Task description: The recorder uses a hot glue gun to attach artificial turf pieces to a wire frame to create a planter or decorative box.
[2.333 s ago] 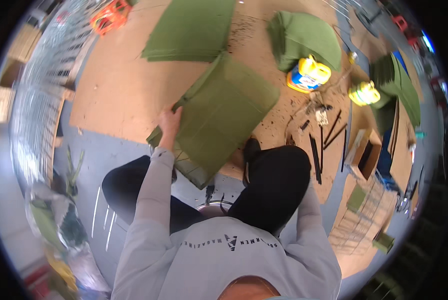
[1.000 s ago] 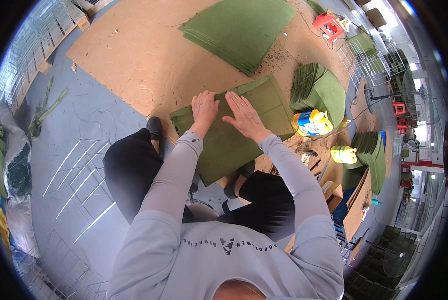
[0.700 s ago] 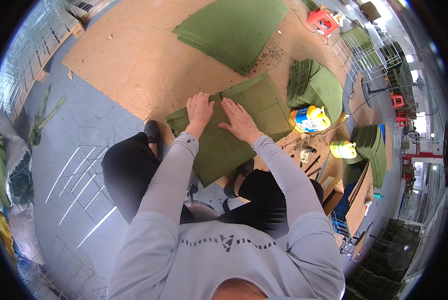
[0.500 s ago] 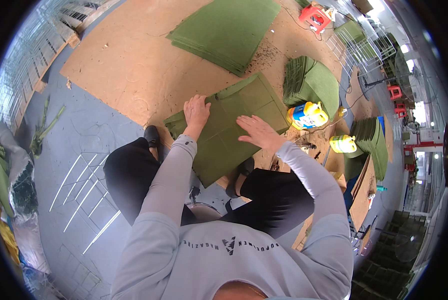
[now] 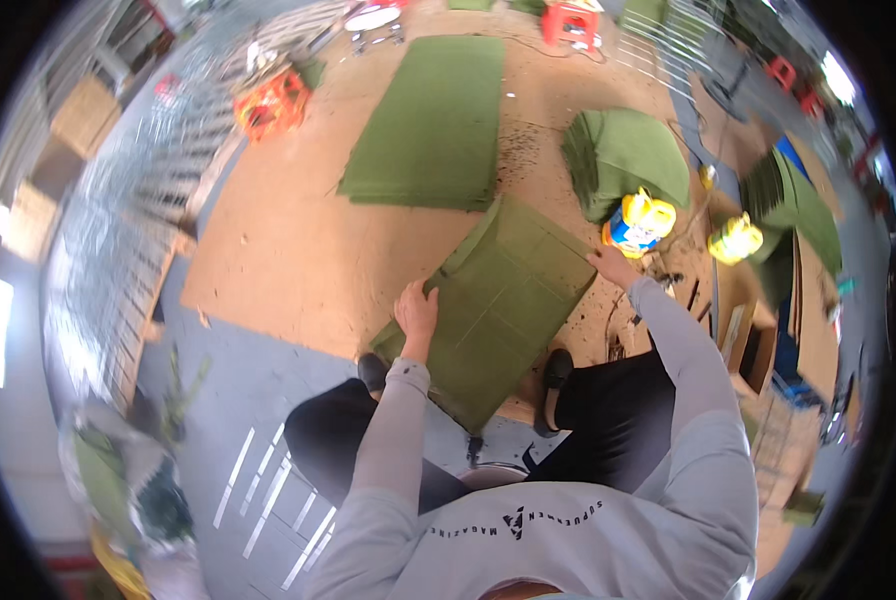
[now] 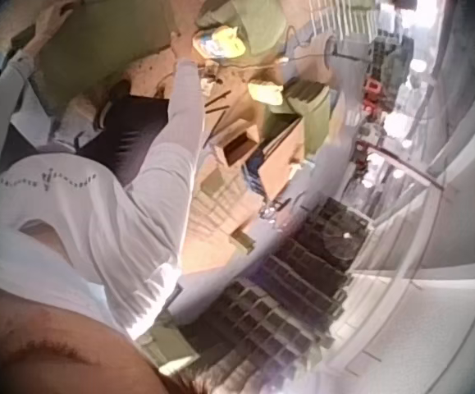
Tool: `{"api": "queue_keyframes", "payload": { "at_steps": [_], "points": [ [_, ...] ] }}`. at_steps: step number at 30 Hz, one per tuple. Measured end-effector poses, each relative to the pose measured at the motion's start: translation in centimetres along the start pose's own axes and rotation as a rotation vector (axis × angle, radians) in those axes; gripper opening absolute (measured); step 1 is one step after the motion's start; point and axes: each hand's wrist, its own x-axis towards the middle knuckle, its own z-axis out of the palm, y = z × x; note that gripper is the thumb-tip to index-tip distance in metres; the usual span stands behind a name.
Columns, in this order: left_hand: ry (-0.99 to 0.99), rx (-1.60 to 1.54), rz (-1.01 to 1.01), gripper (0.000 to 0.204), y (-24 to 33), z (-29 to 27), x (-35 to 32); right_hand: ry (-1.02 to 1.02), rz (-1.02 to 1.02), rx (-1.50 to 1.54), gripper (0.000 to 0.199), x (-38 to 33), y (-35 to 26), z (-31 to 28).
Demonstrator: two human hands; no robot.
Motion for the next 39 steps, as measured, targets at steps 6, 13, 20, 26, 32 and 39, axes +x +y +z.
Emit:
{"api": "queue_keyframes", "payload": {
  "at_steps": [6, 13, 20, 26, 32, 39],
  "points": [
    [-0.211, 0.028, -0.247, 0.037, 0.3, -1.5, 1.7, -0.08, 0.107, 0.162, 0.029, 0.8, -2.7, -0.2],
    [-0.237, -0.305, -0.259, 0.03, -5.1, -1.5, 3.6, -0.042, 0.046, 0.182, 0.038, 0.5, -6.1, -1.8],
    [-0.118, -0.726, -0.323, 0.021, -6.4, -5.7, 1.7, 0.418, -0.647, 0.046, 0.029, -2.6, -19.3, -10.3],
    [-0.681, -0.851, -0.236, 0.018, -9.8, -5.9, -3.1, 0.441, -0.946, -0.117, 0.015, -5.9, -22.1, -11.7],
    [-0.047, -0.088, 0.184, 0.065, 1.5, -15.8, 1.0, 0.316, -0.914, -0.355, 0.005, -7.9, -16.5, -12.7],
    [-0.323, 0.27, 1.019, 0.07, 11.3, -18.7, 0.6, 0.312, -0.991, -0.329, 0.014, -7.0, -18.0, -11.4]
  ]
}}
